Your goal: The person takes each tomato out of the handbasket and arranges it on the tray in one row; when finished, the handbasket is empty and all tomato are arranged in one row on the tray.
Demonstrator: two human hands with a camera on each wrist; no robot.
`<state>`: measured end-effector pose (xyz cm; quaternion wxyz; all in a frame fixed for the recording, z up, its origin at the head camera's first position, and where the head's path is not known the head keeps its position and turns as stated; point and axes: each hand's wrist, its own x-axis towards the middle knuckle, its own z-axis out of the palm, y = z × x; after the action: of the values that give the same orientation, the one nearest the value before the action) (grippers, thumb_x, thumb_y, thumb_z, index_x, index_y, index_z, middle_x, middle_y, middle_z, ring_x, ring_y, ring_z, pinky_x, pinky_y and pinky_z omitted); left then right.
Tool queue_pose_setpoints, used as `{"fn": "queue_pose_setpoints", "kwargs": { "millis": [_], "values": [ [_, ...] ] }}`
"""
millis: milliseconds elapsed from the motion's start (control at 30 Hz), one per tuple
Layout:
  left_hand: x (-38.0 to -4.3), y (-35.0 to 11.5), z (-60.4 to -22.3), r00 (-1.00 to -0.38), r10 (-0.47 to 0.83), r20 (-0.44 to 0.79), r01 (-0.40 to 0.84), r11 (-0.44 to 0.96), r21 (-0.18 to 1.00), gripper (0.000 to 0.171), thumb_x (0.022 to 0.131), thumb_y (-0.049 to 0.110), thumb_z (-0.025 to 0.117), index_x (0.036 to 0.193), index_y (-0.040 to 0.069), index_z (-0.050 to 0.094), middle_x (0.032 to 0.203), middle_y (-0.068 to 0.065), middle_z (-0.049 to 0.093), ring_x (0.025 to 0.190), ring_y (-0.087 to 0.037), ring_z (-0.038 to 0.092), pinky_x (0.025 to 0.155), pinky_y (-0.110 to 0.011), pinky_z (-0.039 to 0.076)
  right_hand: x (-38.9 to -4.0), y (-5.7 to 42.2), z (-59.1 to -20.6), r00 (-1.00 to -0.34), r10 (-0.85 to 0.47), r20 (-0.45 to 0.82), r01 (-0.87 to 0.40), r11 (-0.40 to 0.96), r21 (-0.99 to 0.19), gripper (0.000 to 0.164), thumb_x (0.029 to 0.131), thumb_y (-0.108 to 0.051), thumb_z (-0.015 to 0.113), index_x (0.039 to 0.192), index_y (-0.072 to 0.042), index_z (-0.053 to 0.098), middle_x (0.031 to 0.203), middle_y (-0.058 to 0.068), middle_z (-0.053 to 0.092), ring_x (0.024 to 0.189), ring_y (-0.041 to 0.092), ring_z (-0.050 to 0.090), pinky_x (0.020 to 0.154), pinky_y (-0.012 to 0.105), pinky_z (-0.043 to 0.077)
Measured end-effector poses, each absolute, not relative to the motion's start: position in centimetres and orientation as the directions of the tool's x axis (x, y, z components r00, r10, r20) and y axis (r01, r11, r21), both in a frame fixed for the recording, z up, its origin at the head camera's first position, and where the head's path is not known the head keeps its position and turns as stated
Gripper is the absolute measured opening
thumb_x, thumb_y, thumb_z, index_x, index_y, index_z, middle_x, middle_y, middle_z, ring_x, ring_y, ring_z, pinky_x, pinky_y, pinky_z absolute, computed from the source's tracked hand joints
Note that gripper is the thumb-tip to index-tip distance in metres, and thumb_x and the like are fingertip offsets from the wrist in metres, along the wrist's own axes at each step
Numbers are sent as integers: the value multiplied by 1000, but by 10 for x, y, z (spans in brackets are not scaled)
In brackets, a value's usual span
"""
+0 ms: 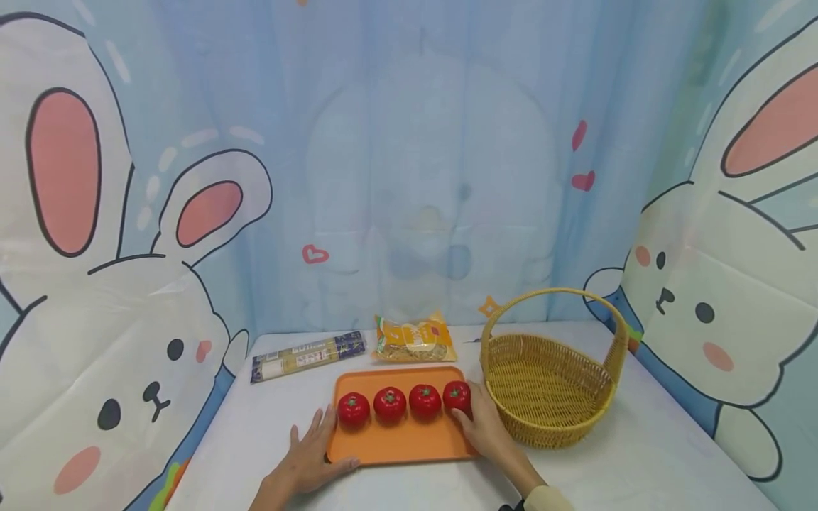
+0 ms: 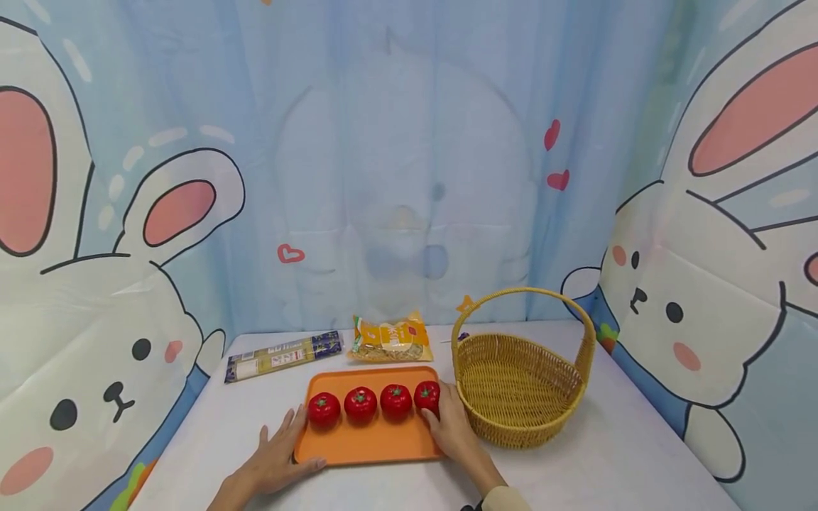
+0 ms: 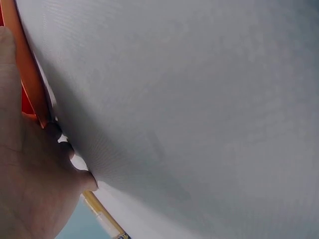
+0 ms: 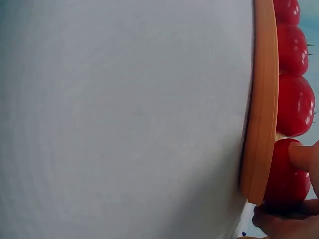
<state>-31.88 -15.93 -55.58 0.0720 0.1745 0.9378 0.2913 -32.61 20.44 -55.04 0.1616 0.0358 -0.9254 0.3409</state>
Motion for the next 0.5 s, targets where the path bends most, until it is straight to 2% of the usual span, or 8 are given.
{"fn": "queue_pose_setpoints", "kwargs": {
  "millis": [133, 300, 500],
  "values": [
    [-320, -161, -560, -927, 375, -31, 291, 767, 572, 119, 91, 74, 71, 170, 0, 22, 175, -25, 27, 163, -51, 14, 120, -83, -7, -326, 202, -552, -952, 79, 297, -136, 758, -638, 60, 102, -12, 77, 147, 15, 48, 138, 31, 61, 134, 46, 61, 110, 60, 52],
    [-321, -161, -562, -931, 364, -26, 286, 772, 567, 118, 91, 72, 73, 170, 0, 24, 174, -26, 28, 162, -53, 16, 119, -84, -5, -327, 201, -552, -954, 93, 287, -115, 767, -631, 68, 104, -15, 75, 152, 19, 42, 146, 39, 56, 140, 52, 55, 111, 62, 49],
    [-322, -161, -562, -933, 358, -40, 274, 777, 567, 118, 90, 72, 73, 169, -1, 24, 174, -26, 28, 162, -53, 16, 119, -85, -4, -328, 202, -551, -958, 88, 272, -110, 765, -635, 63, 105, -17, 73, 149, 18, 46, 143, 38, 59, 137, 51, 59, 109, 60, 52]
  ]
}}
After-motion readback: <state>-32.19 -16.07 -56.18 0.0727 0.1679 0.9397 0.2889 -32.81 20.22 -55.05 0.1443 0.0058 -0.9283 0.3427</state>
